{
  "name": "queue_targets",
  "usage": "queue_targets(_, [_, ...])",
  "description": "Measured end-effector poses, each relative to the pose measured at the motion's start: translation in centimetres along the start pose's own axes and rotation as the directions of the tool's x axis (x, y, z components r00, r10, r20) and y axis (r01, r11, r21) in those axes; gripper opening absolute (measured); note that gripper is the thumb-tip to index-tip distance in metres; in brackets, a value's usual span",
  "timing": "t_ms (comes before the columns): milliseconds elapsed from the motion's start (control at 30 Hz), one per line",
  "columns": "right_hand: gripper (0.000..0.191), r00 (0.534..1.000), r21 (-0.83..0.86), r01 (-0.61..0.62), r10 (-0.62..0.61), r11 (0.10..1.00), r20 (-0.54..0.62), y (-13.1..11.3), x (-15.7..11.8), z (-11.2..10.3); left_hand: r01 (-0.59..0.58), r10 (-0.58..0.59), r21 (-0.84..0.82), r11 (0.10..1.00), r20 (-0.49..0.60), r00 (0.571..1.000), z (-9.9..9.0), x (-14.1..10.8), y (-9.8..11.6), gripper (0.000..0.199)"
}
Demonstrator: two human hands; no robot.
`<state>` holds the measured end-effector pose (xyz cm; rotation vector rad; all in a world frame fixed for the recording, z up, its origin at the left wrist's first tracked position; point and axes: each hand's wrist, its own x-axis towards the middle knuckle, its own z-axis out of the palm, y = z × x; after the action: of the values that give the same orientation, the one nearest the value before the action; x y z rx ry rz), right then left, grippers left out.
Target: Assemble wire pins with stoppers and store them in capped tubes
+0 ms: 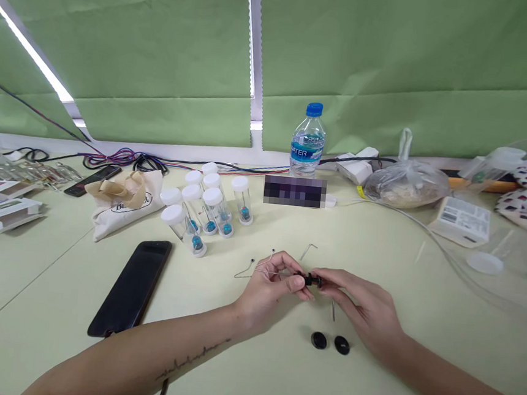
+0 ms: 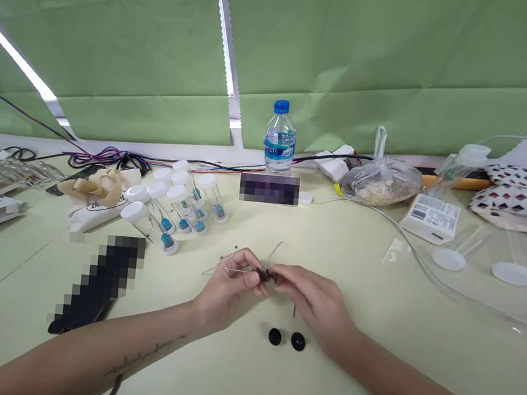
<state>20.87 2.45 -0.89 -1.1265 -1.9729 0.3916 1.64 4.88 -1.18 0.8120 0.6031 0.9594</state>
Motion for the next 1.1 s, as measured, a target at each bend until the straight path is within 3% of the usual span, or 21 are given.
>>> queue_targets(100, [0.023, 0.999, 0.016, 0.034, -0.034, 0.999, 0.014, 0.1, 0.0, 0.0, 0.004, -0.004, 0.003, 1.0, -0.002, 1.0, 0.0, 0.0, 0.0, 0.026])
queue_targets(633, [0.034, 0.999, 0.117, -0.029, 0.027, 0.993, 0.023, 1.0, -0.9, 0.0, -0.002, 0.002, -0.001, 1.0, -0.011, 1.0, 0.0, 0.0, -0.1, 0.025])
queue_targets(1100, [0.031, 0.996, 0.185, -0.028, 0.013, 0.982, 0.086, 1.1, -1.1, -0.1, -0.002, 0.002, -0.001, 1.0, -0.007, 1.0, 0.1, -0.1, 0.0, 0.026])
